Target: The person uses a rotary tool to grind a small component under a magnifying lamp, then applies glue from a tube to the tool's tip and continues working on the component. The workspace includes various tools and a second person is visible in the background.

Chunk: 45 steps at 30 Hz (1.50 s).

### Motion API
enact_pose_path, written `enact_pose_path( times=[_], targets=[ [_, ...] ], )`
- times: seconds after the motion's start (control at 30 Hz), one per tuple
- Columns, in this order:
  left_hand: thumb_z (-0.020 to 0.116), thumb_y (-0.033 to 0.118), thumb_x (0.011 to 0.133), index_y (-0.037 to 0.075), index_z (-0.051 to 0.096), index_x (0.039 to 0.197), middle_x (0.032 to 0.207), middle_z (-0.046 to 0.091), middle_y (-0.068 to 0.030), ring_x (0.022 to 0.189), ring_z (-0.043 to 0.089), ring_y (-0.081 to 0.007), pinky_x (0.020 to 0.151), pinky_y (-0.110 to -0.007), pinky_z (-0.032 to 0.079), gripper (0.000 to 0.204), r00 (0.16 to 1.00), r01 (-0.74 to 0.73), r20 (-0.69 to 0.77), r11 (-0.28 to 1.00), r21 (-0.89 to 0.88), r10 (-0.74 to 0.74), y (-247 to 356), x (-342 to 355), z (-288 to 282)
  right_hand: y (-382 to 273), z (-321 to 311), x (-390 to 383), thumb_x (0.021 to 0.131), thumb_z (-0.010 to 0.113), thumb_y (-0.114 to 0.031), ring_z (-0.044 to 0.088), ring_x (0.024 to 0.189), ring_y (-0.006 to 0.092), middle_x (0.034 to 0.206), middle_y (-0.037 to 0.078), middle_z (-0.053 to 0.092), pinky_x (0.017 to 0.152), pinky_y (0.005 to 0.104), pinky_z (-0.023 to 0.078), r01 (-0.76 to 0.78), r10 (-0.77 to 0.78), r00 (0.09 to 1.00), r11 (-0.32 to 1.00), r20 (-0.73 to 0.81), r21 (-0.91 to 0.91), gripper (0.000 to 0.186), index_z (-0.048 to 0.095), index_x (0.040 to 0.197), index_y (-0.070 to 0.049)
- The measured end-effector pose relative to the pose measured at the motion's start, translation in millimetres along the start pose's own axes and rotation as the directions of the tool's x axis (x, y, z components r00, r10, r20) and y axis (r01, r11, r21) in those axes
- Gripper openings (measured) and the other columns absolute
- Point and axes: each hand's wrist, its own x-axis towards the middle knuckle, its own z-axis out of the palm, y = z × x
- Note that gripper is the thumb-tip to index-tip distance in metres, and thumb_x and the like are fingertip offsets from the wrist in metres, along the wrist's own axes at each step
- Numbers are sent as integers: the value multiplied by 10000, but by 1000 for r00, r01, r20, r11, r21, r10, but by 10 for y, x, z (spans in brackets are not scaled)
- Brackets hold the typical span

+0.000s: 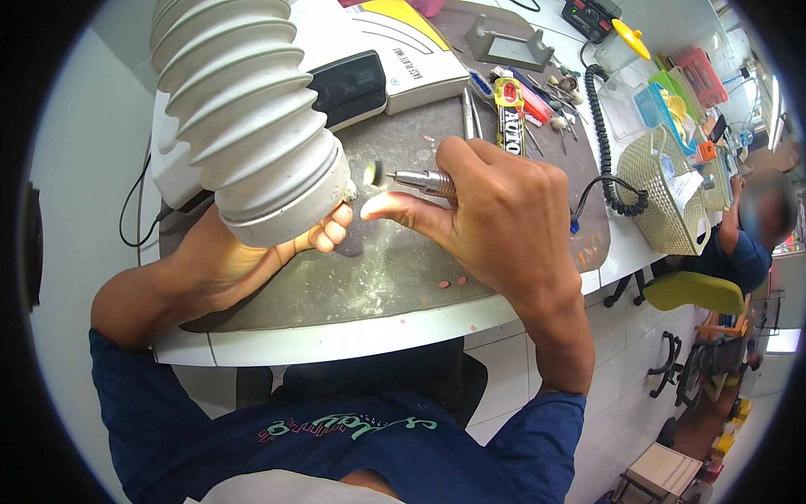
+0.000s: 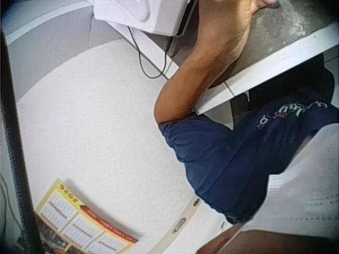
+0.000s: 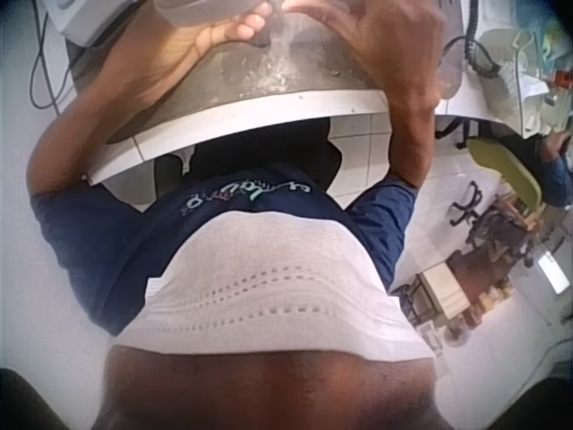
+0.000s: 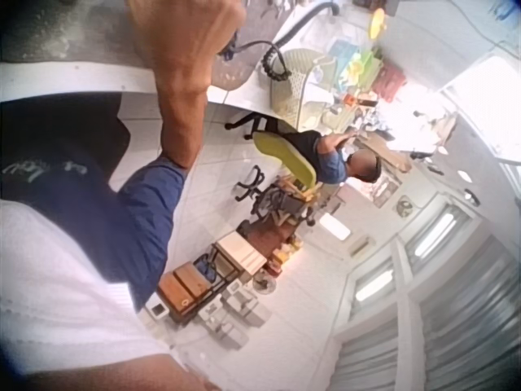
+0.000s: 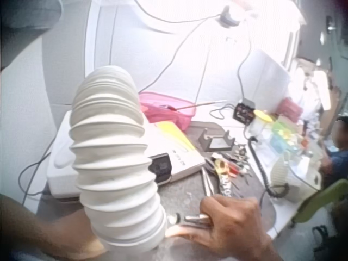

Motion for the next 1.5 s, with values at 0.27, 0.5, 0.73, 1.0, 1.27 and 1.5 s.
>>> enact_pose_path(
  times=[0.27, 0.5, 0.73, 1.0, 1.27, 1.5],
  targets=[
    [691, 22, 845, 2, 640, 1007, 927, 661, -42, 894, 618, -129, 815, -304, 512, 171, 999, -43, 3, 994, 104, 43, 0, 27, 44, -50, -17, 45, 620, 813, -204, 610, 549, 191, 750, 79, 644, 486, 285, 458, 180, -164, 978, 977, -129, 117, 335, 678, 875, -34],
    [670, 25, 846, -1, 645, 938, 844, 668, -58, 804, 640, -136, 746, -277, 534, 99, 997, -46, -43, 977, 209, 56, -9, 38, 66, -28, 49, 54, 724, 770, -81, 626, 557, 138, 846, 41, 657, 448, 271, 486, 420, -380, 900, 886, -214, 197, 192, 707, 901, -44],
    [671, 20, 842, -5, 646, 936, 849, 673, -62, 812, 643, -130, 744, -279, 533, 100, 997, -69, -27, 979, 193, 76, -24, 30, 61, -46, 57, 50, 712, 785, -112, 577, 494, 138, 768, 50, 623, 402, 272, 441, 418, -371, 898, 887, -234, 196, 175, 633, 750, -33],
    [648, 43, 883, 8, 645, 950, 847, 674, -46, 811, 642, -120, 749, -271, 524, 76, 994, -52, -85, 969, 241, 75, -57, 17, 87, -65, 67, 64, 684, 780, -103, 564, 486, 131, 751, 42, 607, 399, 274, 427, 421, -372, 889, 893, -269, 157, 184, 613, 729, -39],
    [607, 36, 903, 3, 622, 920, 832, 670, -47, 790, 644, -113, 740, -268, 523, 40, 989, -67, -91, 902, 427, 116, 4, -14, 129, -93, 33, 40, 695, 795, -114, 593, 508, 189, 754, 96, 658, 447, 275, 443, 415, -374, 896, 897, -240, 154, 187, 653, 782, -28],
    [608, 29, 902, -9, 618, 940, 819, 676, -52, 782, 652, -121, 741, -277, 529, 55, 989, -69, -91, 917, 392, 113, -17, -11, 114, -71, 44, 30, 653, 824, -116, 596, 511, 183, 761, 95, 671, 452, 260, 441, 408, -363, 898, 898, -250, 163, 228, 670, 796, -29]
  ],
)
